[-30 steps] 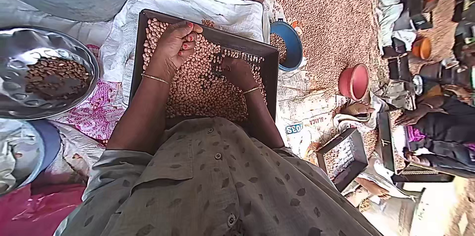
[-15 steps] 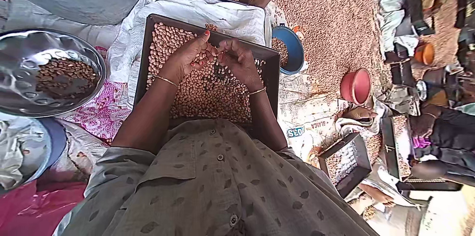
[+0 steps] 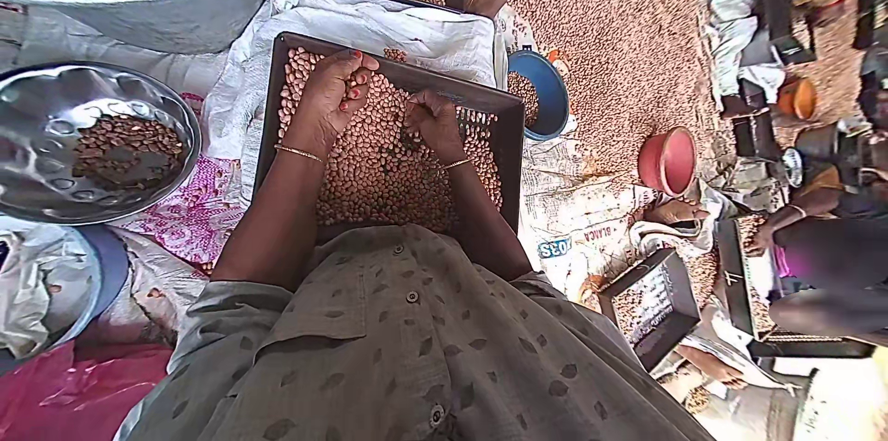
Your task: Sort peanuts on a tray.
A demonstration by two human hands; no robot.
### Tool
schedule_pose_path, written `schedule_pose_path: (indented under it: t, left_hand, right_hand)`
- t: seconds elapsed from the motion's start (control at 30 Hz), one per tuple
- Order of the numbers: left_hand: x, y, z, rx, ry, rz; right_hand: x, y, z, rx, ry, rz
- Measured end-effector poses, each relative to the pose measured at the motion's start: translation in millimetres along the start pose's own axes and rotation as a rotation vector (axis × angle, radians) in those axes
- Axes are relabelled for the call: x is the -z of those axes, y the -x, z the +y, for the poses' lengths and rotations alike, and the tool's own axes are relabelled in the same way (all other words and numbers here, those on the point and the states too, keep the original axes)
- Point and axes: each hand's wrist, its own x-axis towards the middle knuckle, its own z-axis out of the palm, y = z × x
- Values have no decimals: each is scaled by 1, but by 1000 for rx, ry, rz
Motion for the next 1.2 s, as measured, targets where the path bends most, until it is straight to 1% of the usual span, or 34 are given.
schedule_pose_path:
  t: [0.07, 0.13, 0.2, 0.23, 0.27, 0.3, 0.33, 0.37, 0.4, 0.43, 0.47, 0.5, 0.53, 0.6, 0.63, 0.7, 0.73, 0.8, 0.87, 0.9, 0.93, 1.0, 1.07, 1.1, 1.13, 1.2]
  left_hand:
    - [0, -1, -1, -3, 0, -4]
    - [0, 0, 1, -11, -5, -14]
    - [2, -1, 1, -30, 11, -35]
    - [3, -2, 1, -40, 20, -41]
    - [4, -2, 1, -49, 31, -49]
    - [4, -2, 1, -57, 39, -57]
    - [3, -1, 3, -64, 44, -64]
    - [2, 0, 5, -73, 47, -69]
    - [2, 0, 7, -86, 51, -78]
    - [2, 1, 8, -100, 60, -88]
    - [3, 2, 6, -113, 74, -98]
    - [5, 2, 4, -132, 91, -111]
    - [8, 0, 4, -155, 103, -123]
    - [11, 0, 3, -185, 104, -141]
    - [11, -1, 4, -197, 101, -149]
    - [12, -1, 6, -222, 112, -149]
    - [13, -1, 7, -234, 123, -148]
    - [15, -1, 9, -262, 159, -149]
    - [14, 2, 11, -273, 209, -131]
    - [13, 4, 12, -273, 230, -121]
    - [12, 8, 14, -271, 256, -108]
    - [10, 24, 15, -266, 316, -101]
    - [14, 47, 13, -262, 356, -131]
    - [18, 59, 11, -258, 366, -161]
    - [22, 71, 8, -251, 376, -188]
    - [34, 93, 1, -234, 400, -205]
  right_hand:
    - [13, 4, -9, -88, -241, 13]
    - [32, 4, -17, -101, -512, 137]
    - [61, -1, -25, -130, -841, 414]
    - [77, -8, -28, -141, -1034, 584]
    - [94, -13, -28, -141, -1234, 710]
    - [107, -16, -27, -143, -1384, 774]
    - [113, -16, -27, -167, -1434, 800]
    - [109, -13, -29, -197, -1362, 773]
    - [97, -7, -35, -228, -1208, 699]
    - [80, 4, -40, -238, -1052, 566]
    - [61, 21, -44, -209, -908, 373]
    - [41, 38, -44, -128, -788, 166]
    - [22, 53, -43, -8, -656, -29]
    - [-5, 84, -34, 298, -314, -360]
    - [-12, 96, -26, 444, -102, -478]
    - [-12, 111, -5, 667, 308, -605]
    - [-6, 112, 5, 739, 424, -597]
    - [15, 108, 19, 795, 624, -536]
    - [36, 100, 35, 813, 778, -388]
    - [47, 95, 43, 792, 842, -307]
    - [57, 89, 50, 729, 903, -231]
    - [72, 76, 54, 517, 995, -75]
    - [83, 65, 45, 279, 963, 23]
    - [88, 62, 37, 220, 902, 55]
    - [90, 61, 29, 214, 815, 73]
    - [80, 61, 8, 315, 570, 24]
